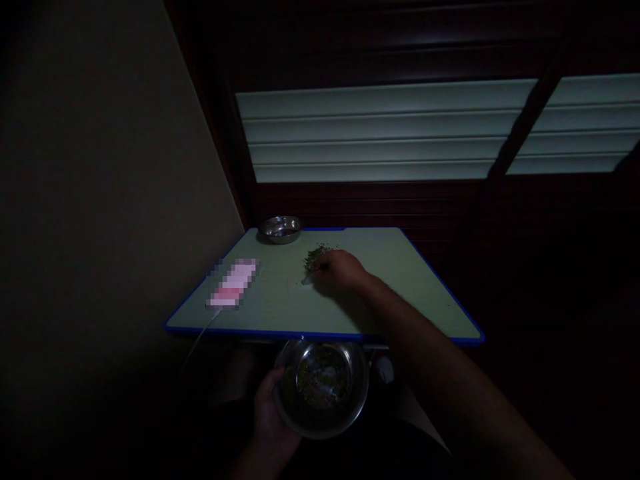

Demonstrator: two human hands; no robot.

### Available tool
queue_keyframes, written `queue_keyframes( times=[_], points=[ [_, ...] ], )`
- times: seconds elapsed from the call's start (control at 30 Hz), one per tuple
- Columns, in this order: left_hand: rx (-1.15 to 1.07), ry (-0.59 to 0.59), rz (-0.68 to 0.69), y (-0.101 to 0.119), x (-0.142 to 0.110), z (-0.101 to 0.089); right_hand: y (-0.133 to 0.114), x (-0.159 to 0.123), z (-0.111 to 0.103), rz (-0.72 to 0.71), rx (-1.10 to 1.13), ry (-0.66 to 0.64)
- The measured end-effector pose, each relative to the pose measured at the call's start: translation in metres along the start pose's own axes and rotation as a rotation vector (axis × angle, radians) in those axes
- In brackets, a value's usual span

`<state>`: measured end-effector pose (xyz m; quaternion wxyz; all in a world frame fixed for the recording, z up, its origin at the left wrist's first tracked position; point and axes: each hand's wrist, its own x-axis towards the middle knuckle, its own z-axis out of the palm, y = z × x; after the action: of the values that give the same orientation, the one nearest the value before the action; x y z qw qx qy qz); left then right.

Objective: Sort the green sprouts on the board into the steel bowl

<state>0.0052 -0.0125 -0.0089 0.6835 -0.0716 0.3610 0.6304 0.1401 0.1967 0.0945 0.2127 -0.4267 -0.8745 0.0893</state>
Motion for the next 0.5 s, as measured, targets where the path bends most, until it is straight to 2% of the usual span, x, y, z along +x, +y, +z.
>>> queue_keyframes(
  times=[0.23,0.5],
  points=[
    [-0.008,0.006,-0.002,-0.001,0.004,-0.004,-0.006,0.011,0.009,0.017,-0.060,0.020],
    [-0.019,-0.002,0.008,0.001,0.000,0.000,-0.005,0.014,0.009,-0.139,-0.010,-0.005]
  ],
)
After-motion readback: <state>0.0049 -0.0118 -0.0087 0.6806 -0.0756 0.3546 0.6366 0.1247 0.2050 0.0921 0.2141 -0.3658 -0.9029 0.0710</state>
